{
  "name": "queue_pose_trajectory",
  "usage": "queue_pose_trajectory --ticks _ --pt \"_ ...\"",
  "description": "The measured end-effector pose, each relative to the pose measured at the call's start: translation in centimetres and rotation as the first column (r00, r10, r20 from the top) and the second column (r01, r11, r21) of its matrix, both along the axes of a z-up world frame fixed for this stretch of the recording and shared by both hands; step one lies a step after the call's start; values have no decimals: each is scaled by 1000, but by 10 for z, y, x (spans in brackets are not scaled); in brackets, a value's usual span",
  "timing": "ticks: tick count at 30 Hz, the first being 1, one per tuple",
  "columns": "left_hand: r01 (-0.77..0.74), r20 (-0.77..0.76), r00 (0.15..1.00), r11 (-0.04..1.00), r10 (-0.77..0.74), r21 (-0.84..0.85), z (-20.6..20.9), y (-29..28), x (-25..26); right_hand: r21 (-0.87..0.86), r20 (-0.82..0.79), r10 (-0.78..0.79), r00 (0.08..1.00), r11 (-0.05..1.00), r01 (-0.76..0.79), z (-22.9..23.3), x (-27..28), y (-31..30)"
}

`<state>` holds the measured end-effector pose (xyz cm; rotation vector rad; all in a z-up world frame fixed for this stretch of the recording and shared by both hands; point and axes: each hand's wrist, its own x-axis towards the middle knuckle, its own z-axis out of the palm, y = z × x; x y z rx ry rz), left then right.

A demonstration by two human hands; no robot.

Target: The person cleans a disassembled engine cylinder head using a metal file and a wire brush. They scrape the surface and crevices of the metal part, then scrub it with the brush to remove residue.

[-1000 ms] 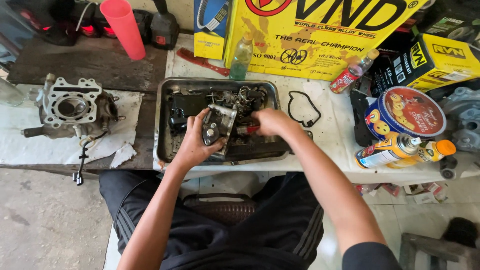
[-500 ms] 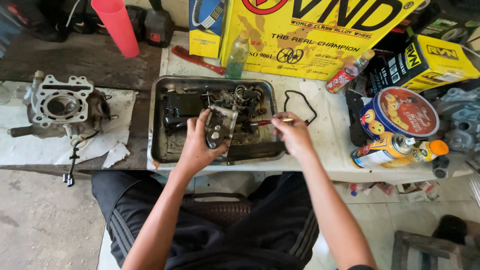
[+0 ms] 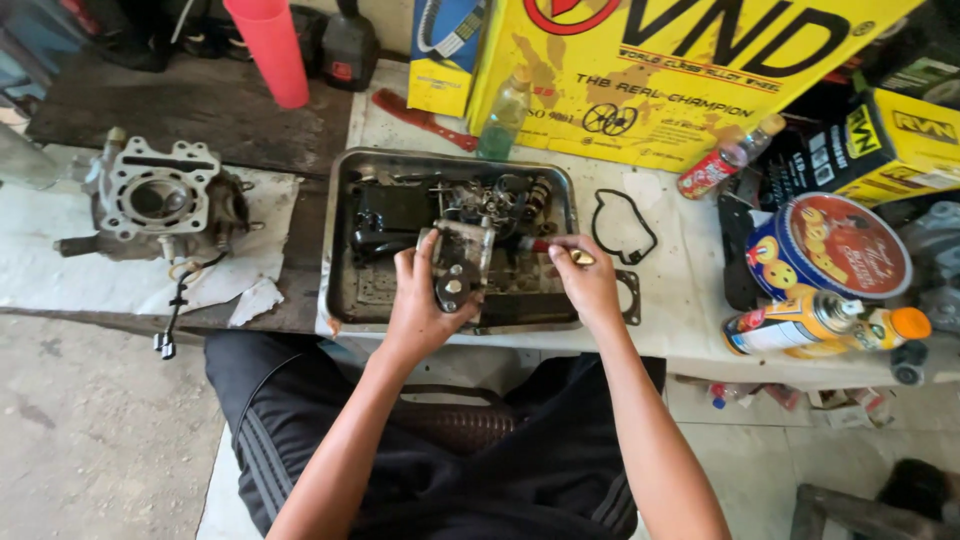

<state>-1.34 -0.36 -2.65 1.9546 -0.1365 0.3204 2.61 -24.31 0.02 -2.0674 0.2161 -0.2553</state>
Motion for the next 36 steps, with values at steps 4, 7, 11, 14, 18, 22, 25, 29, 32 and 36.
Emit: queue_pose_trajectory --ticks 4,7,11,14,18,22,25,29,32,36 --pt "6 -4 1000 1000 -6 -2 8 0 1 -32 -64 84 994 996 -86 6 -5 4" --pt "-5 -46 999 1000 6 6 12 0 4 -69 69 -45 997 996 50 51 -23 5" --pt "11 -35 999 1000 -11 20 16 -3 10 -110 414 35 910 994 12 119 -50 9" --pt "23 -32 999 998 -21 63 18 -7 9 -40 451 127 884 992 -122 126 -44 40" --pt "36 -23 999 996 -34 81 16 -8 10 -54 340 450 826 886 -461 98 -23 57" --pt "43 -35 999 995 -40 88 18 -7 9 -148 380 468 798 882 -447 107 -13 44" --pt "39 -15 999 990 -37 138 16 -10 9 -165 378 512 771 857 -488 108 -15 48" --pt "27 -9 1000 988 -26 154 20 -10 12 -288 430 499 752 865 -410 97 6 38" --pt "54 -27 998 988 -51 144 22 -10 6 -273 413 493 766 869 -413 95 -1 43" --pt "74 -56 996 988 -67 137 22 -9 8 -250 389 443 807 894 -371 108 0 36"
